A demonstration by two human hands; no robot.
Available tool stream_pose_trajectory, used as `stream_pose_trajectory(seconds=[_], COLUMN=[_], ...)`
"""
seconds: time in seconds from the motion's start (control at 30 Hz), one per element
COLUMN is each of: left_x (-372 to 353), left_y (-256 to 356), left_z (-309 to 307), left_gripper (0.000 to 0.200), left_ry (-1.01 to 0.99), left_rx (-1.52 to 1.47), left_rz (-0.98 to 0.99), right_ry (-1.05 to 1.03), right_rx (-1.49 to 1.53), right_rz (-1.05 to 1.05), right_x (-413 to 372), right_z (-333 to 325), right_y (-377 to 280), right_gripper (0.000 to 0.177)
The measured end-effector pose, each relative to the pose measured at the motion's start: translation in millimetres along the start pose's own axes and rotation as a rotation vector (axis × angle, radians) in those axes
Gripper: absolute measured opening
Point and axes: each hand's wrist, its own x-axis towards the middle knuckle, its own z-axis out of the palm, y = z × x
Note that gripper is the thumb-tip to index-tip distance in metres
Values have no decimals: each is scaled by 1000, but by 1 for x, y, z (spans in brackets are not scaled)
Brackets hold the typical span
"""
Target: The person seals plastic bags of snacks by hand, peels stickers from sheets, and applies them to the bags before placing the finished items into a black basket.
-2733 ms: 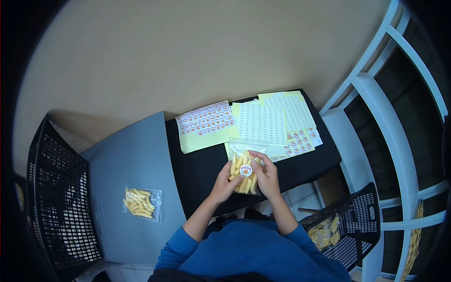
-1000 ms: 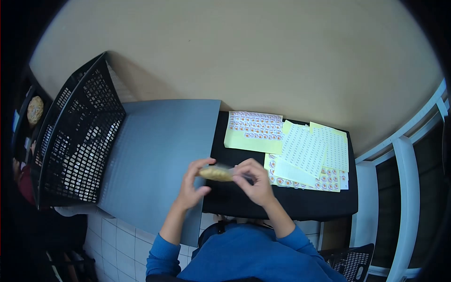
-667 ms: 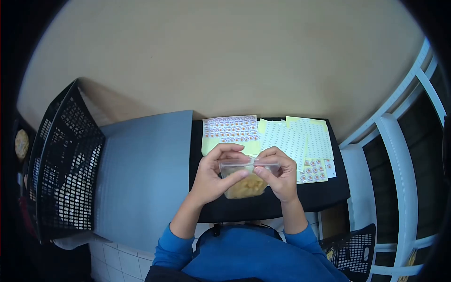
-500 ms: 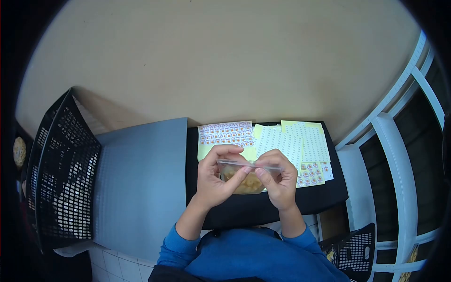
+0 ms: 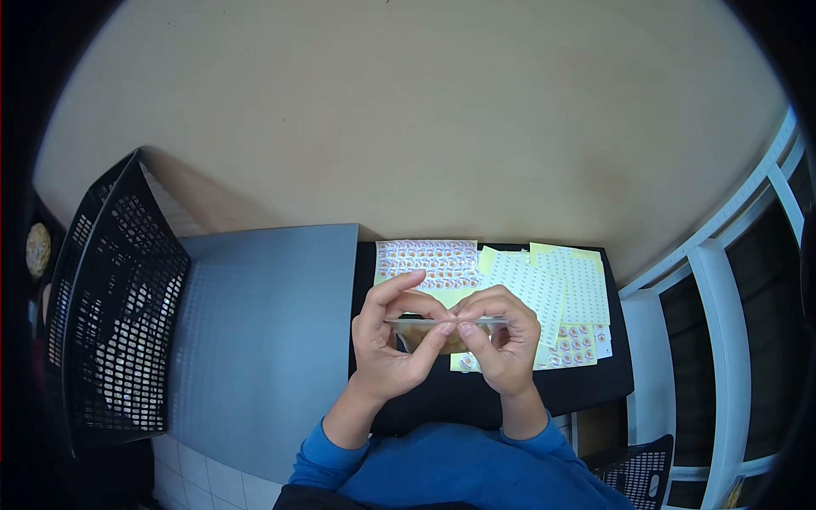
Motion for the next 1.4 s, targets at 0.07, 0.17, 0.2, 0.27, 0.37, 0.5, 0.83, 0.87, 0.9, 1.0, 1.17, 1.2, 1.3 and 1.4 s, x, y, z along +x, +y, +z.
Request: stream_pose_trajectory(seconds=[0.07,0.17,0.2,0.27,0.37,0.5,0.83,0.87,0.9,1.0,1.17,1.2,1.3,1.4], left_x=[0,-2,-2,-2,-1,-1,-2,-2,-1,2,-1,-1,-2,-2], left_y=[0,-1,0,2,3,3,0,0,0,-3,-1,-2,-3,-3], left_z=[0,0,0,1,1,1,4,3,3,2,5,5,5,7], left_gripper=[53,54,54,57,56,50,61,66,66,75,79,79,78,76], left_ry=[17,22,21,12,14,22,31,15,13,-18,40,40,70,54], left_rx=[-17,-37,-36,-66,-107,-131,-137,-155,-156,-194,-144,-145,-119,-119], left_rz=[-29,-88,-88,-143,-185,-197,-207,-203,-203,-146,-179,-179,-175,-164], right_ry=[8,46,53,62,86,90,176,178,145,115,131,176,212,216], right_rx=[2,14,18,22,33,-42,79,77,43,-6,10,79,106,59], right_rz=[-8,12,21,28,58,64,74,72,51,42,37,25,13,24], right_x=[0,-2,-3,-4,-6,-6,-13,-13,-13,-16,-14,-13,-15,-17], right_z=[2,5,5,7,8,9,14,13,11,11,17,20,16,16], right_y=[1,3,3,5,7,8,8,7,6,7,4,4,11,11], right_gripper=[7,7,7,7,8,7,5,5,5,5,5,5,5,5])
